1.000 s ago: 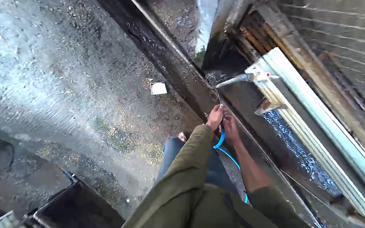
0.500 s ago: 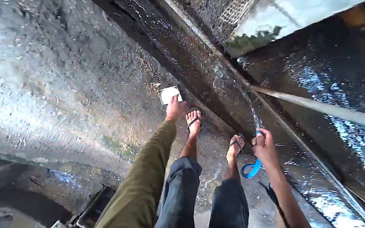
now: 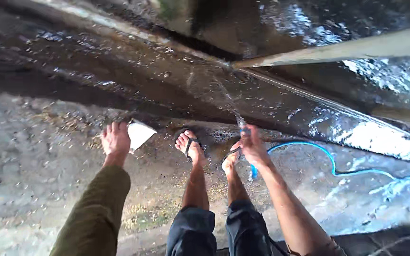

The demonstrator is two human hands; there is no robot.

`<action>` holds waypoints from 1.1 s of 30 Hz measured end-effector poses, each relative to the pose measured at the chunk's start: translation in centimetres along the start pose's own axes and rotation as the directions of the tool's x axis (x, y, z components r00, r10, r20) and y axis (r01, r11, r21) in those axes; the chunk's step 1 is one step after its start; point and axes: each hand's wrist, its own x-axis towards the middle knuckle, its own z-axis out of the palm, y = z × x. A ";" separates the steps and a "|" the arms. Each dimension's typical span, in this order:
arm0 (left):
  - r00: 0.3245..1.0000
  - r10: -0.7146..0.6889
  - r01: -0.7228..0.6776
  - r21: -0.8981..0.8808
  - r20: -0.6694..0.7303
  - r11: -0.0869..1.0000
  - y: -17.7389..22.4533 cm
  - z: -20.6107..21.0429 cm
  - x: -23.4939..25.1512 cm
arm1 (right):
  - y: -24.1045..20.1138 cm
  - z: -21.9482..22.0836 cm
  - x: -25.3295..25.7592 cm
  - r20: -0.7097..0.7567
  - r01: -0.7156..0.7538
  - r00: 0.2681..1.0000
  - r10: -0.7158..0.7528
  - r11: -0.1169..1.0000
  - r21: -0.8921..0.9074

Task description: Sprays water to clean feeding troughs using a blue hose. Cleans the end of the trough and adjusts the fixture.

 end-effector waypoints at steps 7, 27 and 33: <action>0.992 0.129 -0.129 0.037 0.014 0.991 11.2 -8.1 -3.8 | -1.1 -2.2 -4.2 0.093 0.048 0.995 -0.045 0.998 -0.032; 0.926 0.298 0.053 -0.861 0.232 0.505 42.8 -4.4 -7.2 | 1.5 -9.1 -5.3 0.177 -0.032 0.984 0.021 0.998 0.061; 0.546 0.815 -0.838 -0.106 -0.192 0.536 40.1 -4.6 -7.8 | 2.2 -10.9 -5.6 0.065 -0.029 0.998 0.022 0.994 0.104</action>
